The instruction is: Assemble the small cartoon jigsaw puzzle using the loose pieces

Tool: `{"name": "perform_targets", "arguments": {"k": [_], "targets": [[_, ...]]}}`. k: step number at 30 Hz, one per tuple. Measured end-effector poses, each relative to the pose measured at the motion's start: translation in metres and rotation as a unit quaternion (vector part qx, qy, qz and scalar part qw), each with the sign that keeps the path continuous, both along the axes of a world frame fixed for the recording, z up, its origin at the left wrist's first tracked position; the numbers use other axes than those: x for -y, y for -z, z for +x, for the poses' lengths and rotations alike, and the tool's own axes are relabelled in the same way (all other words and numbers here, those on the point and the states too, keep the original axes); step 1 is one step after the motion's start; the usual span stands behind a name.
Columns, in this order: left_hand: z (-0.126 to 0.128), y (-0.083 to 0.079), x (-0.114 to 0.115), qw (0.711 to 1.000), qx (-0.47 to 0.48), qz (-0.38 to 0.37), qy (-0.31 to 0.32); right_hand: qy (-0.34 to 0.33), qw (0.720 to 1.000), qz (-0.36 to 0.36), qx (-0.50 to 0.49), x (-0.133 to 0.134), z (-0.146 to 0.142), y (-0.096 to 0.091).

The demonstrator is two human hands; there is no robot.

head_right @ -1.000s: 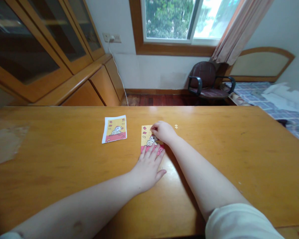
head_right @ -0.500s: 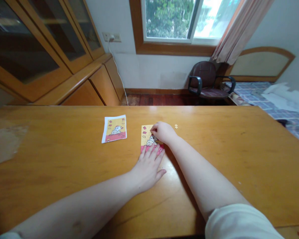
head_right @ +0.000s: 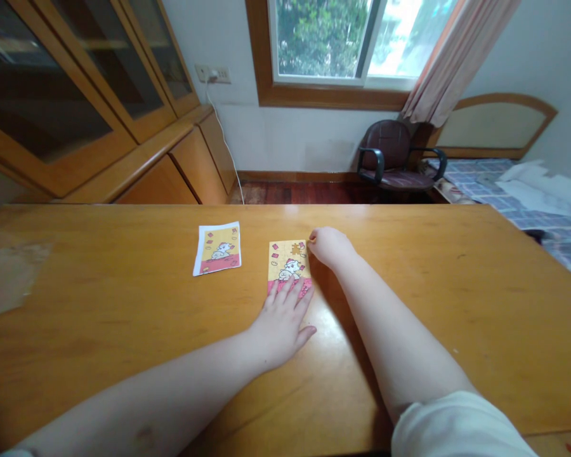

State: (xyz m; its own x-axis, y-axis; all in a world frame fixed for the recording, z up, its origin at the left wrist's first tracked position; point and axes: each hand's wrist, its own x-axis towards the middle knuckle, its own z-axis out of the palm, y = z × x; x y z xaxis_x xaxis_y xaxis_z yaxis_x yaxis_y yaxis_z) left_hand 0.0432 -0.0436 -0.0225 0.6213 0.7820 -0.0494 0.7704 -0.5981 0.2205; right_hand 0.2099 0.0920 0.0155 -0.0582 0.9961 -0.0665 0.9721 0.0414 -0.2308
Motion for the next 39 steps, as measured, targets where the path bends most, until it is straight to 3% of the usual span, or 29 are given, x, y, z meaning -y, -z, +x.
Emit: {"name": "perform_targets", "arguments": {"k": [7,15,24,30,39], "targets": [[0.000,0.001,0.000,1.000,0.003,-0.002,-0.002,0.104,0.982,-0.096,0.123,-0.015,0.037,-0.001],[-0.001,0.001,0.000,1.000,-0.001,0.001,-0.003,0.009,0.994,-0.080,0.071,-0.008,0.025,-0.001],[0.000,0.001,0.000,1.000,0.007,-0.001,-0.006,-0.010,0.991,-0.098,0.087,-0.004,0.014,-0.007],[-0.001,-0.001,0.000,1.000,0.007,-0.003,-0.001,-0.016,0.996,-0.083,0.034,0.003,0.008,-0.013],[-0.001,-0.001,0.001,1.000,0.007,0.000,-0.004,-0.026,0.990,-0.011,-0.136,0.000,0.000,-0.005]]}}
